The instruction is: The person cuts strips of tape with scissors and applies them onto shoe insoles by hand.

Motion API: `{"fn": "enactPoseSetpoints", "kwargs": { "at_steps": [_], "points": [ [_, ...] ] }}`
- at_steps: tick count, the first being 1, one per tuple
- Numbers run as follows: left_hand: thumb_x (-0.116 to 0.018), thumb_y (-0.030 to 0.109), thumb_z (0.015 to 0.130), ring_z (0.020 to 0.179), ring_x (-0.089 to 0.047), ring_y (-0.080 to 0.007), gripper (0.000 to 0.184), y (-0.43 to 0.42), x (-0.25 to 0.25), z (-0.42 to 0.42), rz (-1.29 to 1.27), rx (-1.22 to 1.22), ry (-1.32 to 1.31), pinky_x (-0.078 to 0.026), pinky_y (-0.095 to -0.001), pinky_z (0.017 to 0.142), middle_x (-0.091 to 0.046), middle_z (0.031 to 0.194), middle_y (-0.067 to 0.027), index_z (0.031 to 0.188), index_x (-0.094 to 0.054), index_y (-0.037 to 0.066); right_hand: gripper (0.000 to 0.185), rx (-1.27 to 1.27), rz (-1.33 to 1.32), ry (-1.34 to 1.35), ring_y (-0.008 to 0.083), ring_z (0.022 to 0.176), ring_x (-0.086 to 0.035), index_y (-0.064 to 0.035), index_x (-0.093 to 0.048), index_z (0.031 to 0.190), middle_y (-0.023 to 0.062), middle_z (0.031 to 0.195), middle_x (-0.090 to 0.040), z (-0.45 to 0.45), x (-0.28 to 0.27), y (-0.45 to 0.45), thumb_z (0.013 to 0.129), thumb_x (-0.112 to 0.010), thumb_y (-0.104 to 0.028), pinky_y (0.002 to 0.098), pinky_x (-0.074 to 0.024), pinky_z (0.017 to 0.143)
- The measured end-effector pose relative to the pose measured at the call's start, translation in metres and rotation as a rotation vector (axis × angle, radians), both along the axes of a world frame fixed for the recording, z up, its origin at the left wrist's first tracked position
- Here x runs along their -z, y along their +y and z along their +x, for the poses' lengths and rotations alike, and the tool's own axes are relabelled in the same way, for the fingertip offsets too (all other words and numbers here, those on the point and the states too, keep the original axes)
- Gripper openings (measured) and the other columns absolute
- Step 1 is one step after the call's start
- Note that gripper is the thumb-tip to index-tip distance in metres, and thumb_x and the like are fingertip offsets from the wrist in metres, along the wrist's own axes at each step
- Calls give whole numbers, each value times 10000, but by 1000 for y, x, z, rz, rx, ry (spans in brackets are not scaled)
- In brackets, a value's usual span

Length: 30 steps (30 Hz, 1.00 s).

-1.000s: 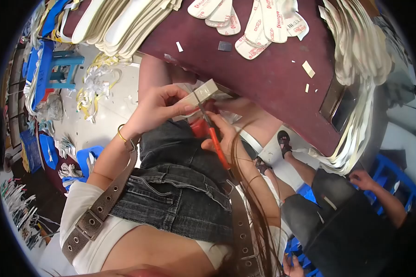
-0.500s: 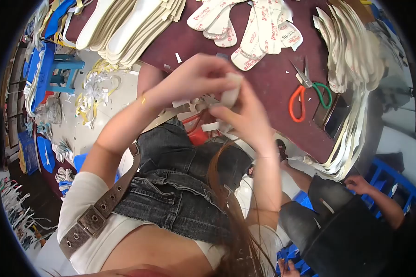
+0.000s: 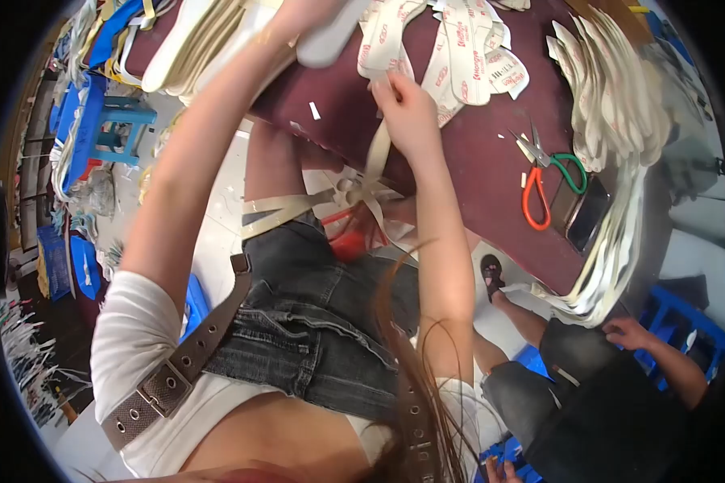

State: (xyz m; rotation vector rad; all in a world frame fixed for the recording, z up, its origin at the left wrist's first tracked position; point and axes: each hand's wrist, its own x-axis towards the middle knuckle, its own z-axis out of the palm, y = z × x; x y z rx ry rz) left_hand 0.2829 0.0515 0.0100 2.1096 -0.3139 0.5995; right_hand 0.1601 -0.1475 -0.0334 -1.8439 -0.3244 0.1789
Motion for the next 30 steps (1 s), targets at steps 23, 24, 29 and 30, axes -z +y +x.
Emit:
{"fn": "enactPoseSetpoints", "kwargs": {
  "at_steps": [23,24,29,30],
  "points": [
    [-665,176,825,764,-603,-100,266,-37,39,-250,-1120,-31,740,-494,-253,666,-649,894,-65,986,-622,-31,187,222,974,878,23,458,-365,-10,-576,1032,39,809,-568,-121,13,0,898,-564,-139,168,-236,366],
    [-665,176,825,764,-603,-100,266,-38,41,-252,-1123,-28,743,-494,-253,666,-649,894,-65,986,-622,-31,170,237,1014,945,18,450,-356,-6,-589,995,18,788,-552,-120,11,2,883,-589,-134,171,-228,370],
    [-646,155,839,813,-590,-100,243,-40,41,-260,-702,36,480,-482,-249,703,-640,942,-46,1007,-620,-19,128,126,1131,1059,12,439,-346,-17,-586,969,14,770,-533,-115,17,2,871,-589,-100,165,-234,378],
    [-646,155,839,813,-590,-100,243,-39,41,-261,-701,38,481,-482,-249,703,-640,942,-46,1007,-620,-19,112,175,992,909,30,456,-369,-13,-580,956,16,780,-530,-118,15,2,875,-579,-91,172,-268,394]
  ]
}}
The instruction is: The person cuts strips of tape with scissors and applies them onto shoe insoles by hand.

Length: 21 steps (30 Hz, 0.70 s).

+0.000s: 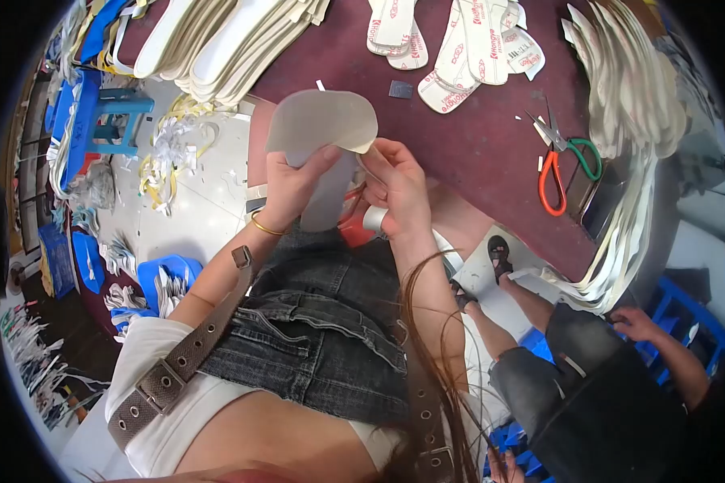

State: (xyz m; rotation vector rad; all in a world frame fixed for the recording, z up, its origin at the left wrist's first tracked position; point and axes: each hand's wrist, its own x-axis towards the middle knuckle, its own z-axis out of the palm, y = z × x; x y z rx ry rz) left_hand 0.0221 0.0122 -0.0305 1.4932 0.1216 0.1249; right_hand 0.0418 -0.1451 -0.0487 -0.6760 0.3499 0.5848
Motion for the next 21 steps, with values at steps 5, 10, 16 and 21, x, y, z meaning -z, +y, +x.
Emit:
{"fn": "enactPoseSetpoints", "kwargs": {
  "at_steps": [5,10,16,21],
  "points": [
    [-624,147,853,805,-579,-98,205,-9,-11,-1,-423,30,83,-476,-253,715,-630,902,-24,986,-621,-9,111,117,-941,-1110,85,550,-459,5,-553,925,13,814,-528,1,-7,7,890,-563,-100,197,-376,477],
    [-614,167,861,823,-564,-92,238,-7,-12,2,-318,-30,117,-466,-249,725,-615,916,-38,1004,-599,-23,169,-123,-502,-529,49,589,-461,-16,-556,894,-23,750,-510,-7,-8,1,899,-581,-184,203,-382,504],
    [-627,218,858,823,-571,-93,312,-9,-22,17,-412,38,258,-469,-254,725,-619,937,-53,1036,-580,-34,248,46,-866,-922,69,584,-446,12,-549,885,-28,694,-500,-13,14,12,932,-524,-231,241,-388,539],
    [-623,251,863,862,-573,-100,387,-8,-16,27,-416,242,275,-468,-263,752,-620,971,-64,1100,-544,-45,350,64,-754,-815,80,658,-474,45,-576,884,5,740,-560,42,-20,8,940,-505,-293,246,-404,585]
  ]
}}
